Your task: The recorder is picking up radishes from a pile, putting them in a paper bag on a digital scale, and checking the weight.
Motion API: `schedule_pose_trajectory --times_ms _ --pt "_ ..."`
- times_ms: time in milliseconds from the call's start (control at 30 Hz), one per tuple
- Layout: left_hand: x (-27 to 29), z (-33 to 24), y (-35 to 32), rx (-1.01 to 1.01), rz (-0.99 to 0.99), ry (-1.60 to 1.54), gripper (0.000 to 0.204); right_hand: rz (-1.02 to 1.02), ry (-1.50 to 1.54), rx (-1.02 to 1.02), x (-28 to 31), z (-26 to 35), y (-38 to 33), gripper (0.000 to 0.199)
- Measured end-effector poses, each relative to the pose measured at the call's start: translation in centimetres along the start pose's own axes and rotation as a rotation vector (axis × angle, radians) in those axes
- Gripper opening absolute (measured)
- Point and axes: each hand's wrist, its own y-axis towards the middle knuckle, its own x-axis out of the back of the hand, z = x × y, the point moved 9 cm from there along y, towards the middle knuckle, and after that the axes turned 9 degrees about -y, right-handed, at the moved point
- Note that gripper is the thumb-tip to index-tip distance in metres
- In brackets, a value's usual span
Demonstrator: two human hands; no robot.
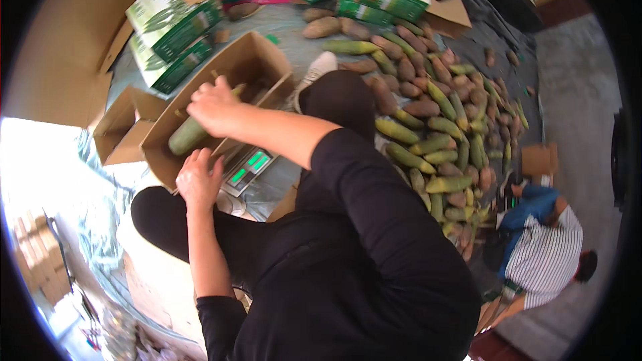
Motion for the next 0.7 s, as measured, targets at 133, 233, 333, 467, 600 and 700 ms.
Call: schedule_pose_trajectory --times_ms 133,233,333,467,600,700 --pt "0.0 -0.5 -0.1 -0.039 -0.038 0.039 0.02 -0.147 0.195 -0.041 3.1 -1.4 -1.0 0.032" --pt "0.1 -0.3 -0.1 -0.022 -0.053 0.035 0.021 -0.167 0.242 -0.12 5.9 -5.7 -3.0 0.033" --pt "-0.1 -0.2 -0.1 -0.023 -0.052 0.026 0.022 -0.413 0.417 -0.22 8.5 -12.8 -7.9 0.035" --pt "-0.4 -0.1 -0.1 -0.016 -0.05 0.058 0.023 -0.382 0.558 -0.615 4.0 -23.3 -18.1 0.036" --pt "-0.7 0.3 -0.2 -0.003 -0.044 0.052 0.024 -0.178 0.468 -0.959 -4.6 -30.0 -31.9 0.031" --pt "-1.2 0.7 -0.2 0.023 -0.007 0.052 0.024 -0.018 0.317 -1.082 -11.4 -31.2 -43.7 0.028"
